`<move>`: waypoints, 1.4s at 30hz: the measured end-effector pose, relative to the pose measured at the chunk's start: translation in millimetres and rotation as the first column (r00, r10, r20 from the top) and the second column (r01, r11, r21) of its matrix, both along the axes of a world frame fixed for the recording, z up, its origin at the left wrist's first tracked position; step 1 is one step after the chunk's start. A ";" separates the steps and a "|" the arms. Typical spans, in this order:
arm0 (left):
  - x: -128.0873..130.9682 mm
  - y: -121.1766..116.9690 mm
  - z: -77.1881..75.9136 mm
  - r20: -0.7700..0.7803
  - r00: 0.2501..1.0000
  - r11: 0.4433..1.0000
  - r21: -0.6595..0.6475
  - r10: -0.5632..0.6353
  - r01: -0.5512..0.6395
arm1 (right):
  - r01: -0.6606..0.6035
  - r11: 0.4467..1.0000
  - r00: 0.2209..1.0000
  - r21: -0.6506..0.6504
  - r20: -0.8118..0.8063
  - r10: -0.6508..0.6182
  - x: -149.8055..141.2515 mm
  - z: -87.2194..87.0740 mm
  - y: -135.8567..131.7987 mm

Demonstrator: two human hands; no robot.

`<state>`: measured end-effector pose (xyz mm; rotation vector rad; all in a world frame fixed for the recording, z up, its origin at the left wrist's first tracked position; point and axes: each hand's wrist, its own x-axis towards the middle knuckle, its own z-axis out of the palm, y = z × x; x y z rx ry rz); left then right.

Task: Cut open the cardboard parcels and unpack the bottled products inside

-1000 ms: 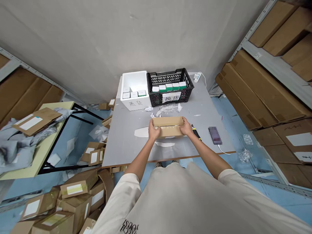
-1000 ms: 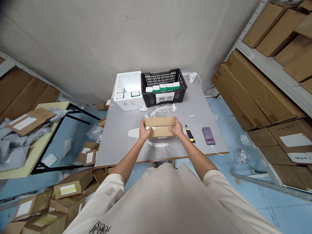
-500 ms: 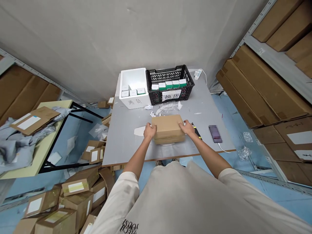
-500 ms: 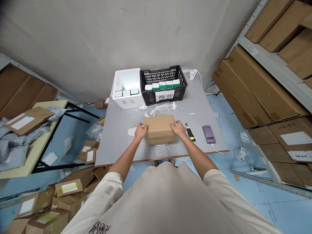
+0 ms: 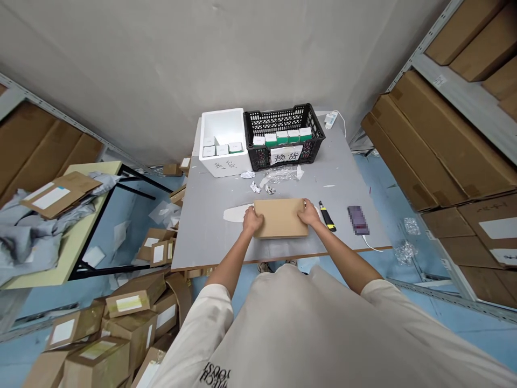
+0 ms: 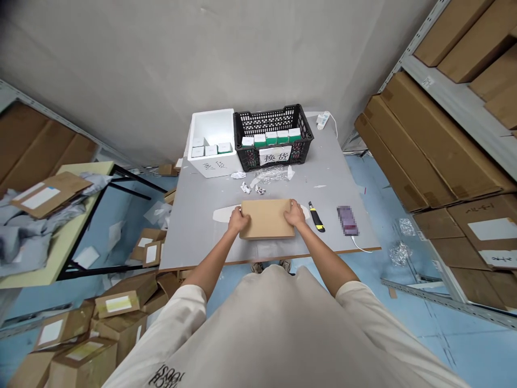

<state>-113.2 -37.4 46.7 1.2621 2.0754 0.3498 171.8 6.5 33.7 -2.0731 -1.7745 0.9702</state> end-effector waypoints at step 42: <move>61.9 -9.5 36.7 -0.168 0.937 0.882 0.321 -0.305 0.345 | 0.210 0.958 0.944 0.195 -0.296 -0.147 -6.0 17.3 -20.2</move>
